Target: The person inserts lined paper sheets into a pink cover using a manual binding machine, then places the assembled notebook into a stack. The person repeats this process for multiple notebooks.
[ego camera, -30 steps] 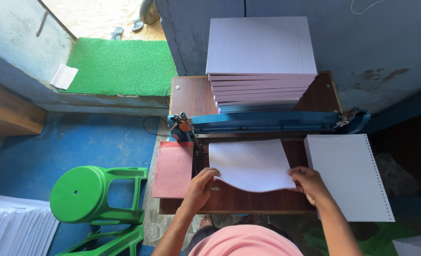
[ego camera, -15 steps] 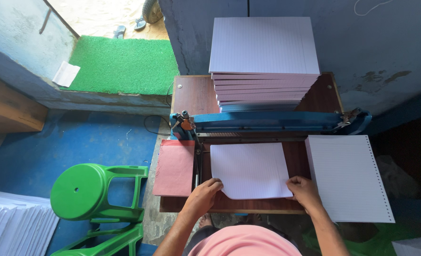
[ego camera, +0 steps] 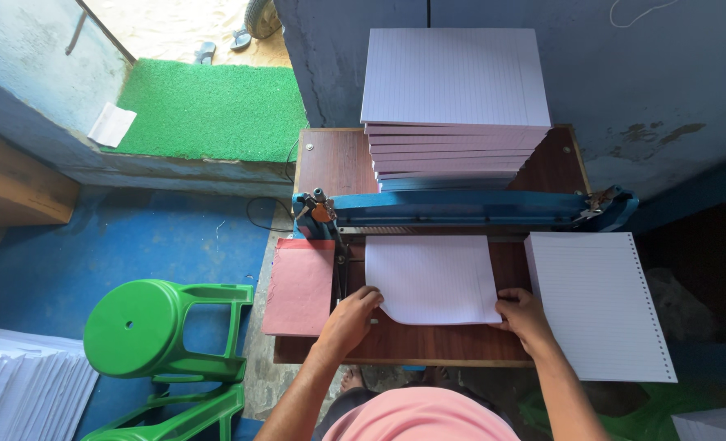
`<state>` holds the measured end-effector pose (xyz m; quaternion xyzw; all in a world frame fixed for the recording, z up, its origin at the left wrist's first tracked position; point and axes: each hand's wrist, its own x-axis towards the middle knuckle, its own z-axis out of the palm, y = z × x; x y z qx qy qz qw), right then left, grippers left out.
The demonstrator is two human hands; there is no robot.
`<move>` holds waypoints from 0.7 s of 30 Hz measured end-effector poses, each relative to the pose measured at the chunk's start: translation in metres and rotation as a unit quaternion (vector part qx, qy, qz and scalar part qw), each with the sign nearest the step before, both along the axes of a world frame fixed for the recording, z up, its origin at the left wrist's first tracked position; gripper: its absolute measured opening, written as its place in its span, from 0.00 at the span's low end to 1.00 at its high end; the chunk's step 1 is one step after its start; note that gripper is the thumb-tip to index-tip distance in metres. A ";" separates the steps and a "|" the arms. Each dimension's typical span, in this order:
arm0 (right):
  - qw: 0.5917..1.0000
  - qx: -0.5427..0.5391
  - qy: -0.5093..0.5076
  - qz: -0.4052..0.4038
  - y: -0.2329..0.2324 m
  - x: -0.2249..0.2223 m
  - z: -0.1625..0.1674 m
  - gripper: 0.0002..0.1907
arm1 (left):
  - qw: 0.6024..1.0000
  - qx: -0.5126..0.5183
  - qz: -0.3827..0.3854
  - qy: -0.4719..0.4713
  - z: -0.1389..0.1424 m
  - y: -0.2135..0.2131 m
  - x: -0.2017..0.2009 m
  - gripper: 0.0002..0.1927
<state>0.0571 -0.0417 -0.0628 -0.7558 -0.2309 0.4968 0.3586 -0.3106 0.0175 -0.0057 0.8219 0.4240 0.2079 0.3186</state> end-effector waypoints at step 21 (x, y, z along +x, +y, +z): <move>0.998 0.034 -0.002 0.049 0.030 -0.031 0.004 0.19 | 0.745 -0.584 0.218 -0.237 -0.059 -0.048 0.057 0.29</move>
